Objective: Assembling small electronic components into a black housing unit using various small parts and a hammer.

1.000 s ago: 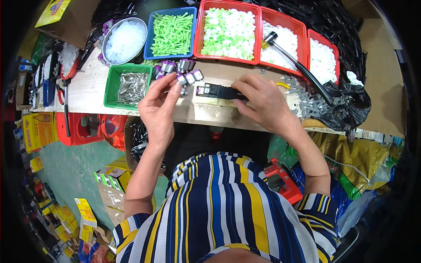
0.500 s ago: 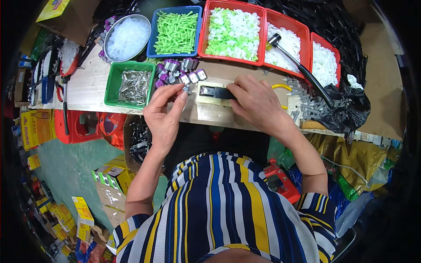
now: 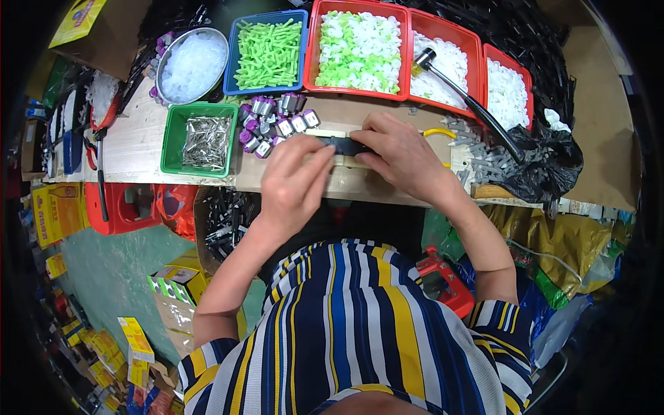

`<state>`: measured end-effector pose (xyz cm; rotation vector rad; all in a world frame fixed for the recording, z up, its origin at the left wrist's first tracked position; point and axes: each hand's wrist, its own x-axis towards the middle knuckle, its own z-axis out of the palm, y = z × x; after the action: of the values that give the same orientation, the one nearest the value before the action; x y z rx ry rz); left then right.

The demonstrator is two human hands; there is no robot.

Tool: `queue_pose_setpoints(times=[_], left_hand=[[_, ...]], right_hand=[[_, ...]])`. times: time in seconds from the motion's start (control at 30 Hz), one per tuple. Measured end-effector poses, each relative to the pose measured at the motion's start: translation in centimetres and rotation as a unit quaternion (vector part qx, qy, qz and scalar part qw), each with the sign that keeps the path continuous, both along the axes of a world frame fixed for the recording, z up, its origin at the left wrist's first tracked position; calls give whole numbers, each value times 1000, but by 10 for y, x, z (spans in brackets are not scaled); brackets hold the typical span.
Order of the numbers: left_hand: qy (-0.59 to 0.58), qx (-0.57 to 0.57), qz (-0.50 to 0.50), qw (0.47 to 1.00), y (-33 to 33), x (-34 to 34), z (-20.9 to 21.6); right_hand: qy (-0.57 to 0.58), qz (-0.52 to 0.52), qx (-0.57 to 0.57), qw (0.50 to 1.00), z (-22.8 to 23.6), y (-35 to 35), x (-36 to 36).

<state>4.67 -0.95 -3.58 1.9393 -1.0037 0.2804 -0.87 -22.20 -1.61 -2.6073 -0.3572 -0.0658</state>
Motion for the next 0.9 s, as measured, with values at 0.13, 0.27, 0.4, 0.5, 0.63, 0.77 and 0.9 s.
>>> queue_pose_setpoints(times=[0.13,0.27,0.4,0.5,0.63,0.77,0.9], left_hand=[[-129,52,-88,986,-18,7,-14],[-143,61,-122,980,-25,5,-27],[-142,56,-120,981,-25,6,-32],[-161,51,-127,977,-25,9,-36],[-194,58,-132,970,-26,12,-35],[-218,55,-136,965,-27,13,-34],[-220,66,-142,963,-26,14,-34]], right_hand=[[-25,5,67,997,-6,-4,0],[-64,2,101,993,-11,-4,-3],[-57,1,115,992,-17,-5,0],[-54,10,127,990,-19,-9,1],[-38,14,149,988,-20,-8,0],[-33,16,165,986,-18,-10,0],[-25,9,133,991,-15,-16,0]])
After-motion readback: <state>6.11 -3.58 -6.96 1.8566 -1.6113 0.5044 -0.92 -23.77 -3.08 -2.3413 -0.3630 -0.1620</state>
